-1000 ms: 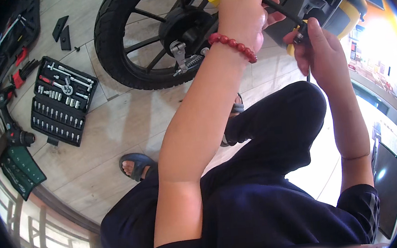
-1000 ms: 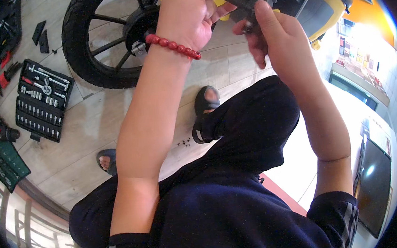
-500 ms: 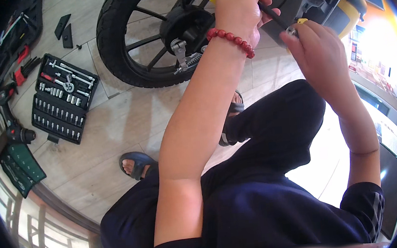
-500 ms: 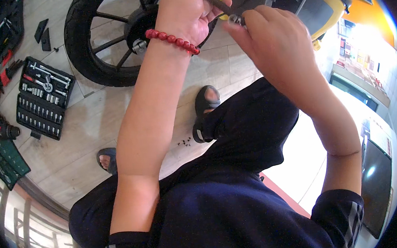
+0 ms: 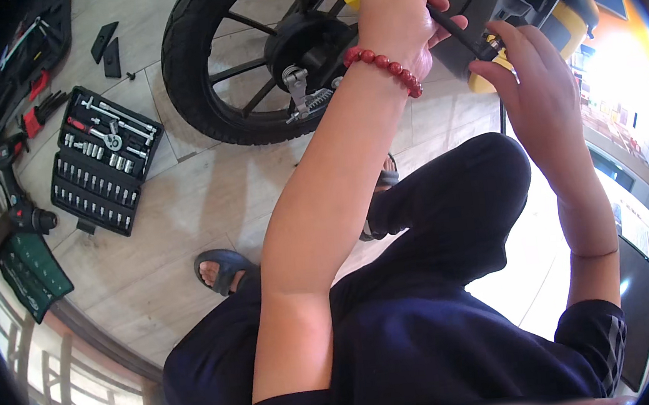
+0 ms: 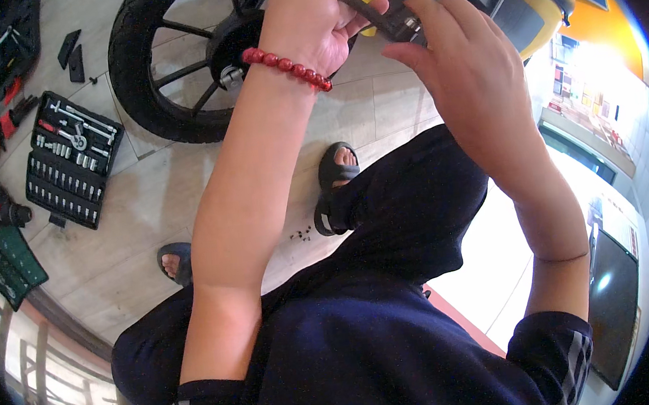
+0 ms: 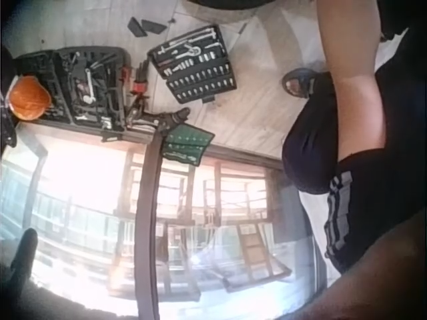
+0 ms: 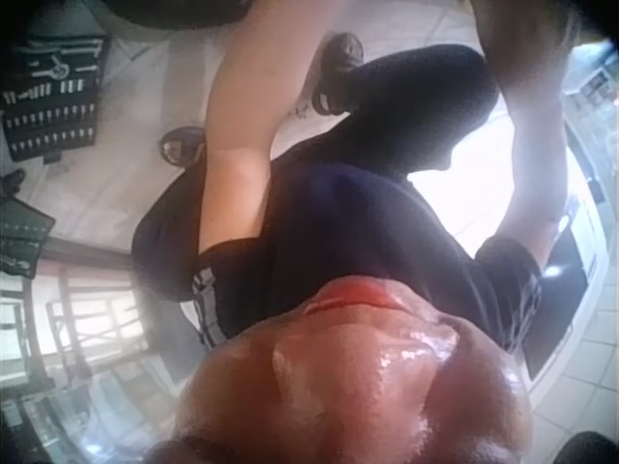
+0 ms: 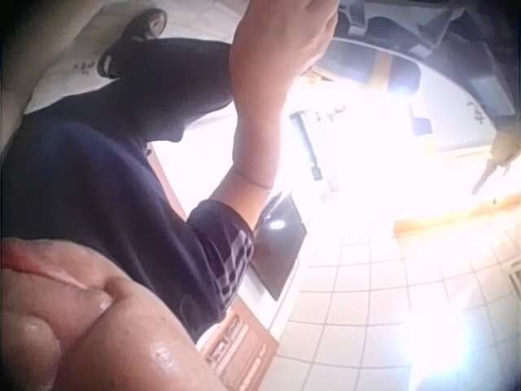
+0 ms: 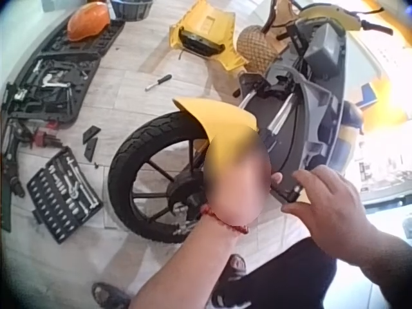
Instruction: Repairing electrical wiring and components on a yellow scooter.
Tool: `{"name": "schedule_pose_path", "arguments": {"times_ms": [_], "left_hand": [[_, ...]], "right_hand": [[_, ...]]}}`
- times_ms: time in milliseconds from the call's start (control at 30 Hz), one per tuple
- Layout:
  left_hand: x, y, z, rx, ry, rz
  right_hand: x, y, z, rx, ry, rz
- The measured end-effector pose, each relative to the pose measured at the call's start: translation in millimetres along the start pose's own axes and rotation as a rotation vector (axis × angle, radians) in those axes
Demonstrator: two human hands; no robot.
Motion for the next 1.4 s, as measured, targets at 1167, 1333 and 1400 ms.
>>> {"name": "schedule_pose_path", "arguments": {"times_ms": [1167,1333,1400], "left_hand": [[-6,0,3,-0.058,-0.037,-0.092],[-3,-1,0,-0.001,-0.004,-0.063],[-1,-3,-4,0.002,-0.034,-0.061]], "right_hand": [[-5,-7,11,0.168,0.216,0.009],[-4,-12,14,0.145,0.215,0.054],[-6,-11,17,0.174,0.215,0.135]]}}
Point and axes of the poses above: each hand's wrist, its own x-axis towards the middle knuckle, its own z-axis out of the palm, y = z × x, the point moved 5 cm from there along x, towards the middle knuckle, and after that the axes turned 3 degrees about z, right-handed, at the moved point
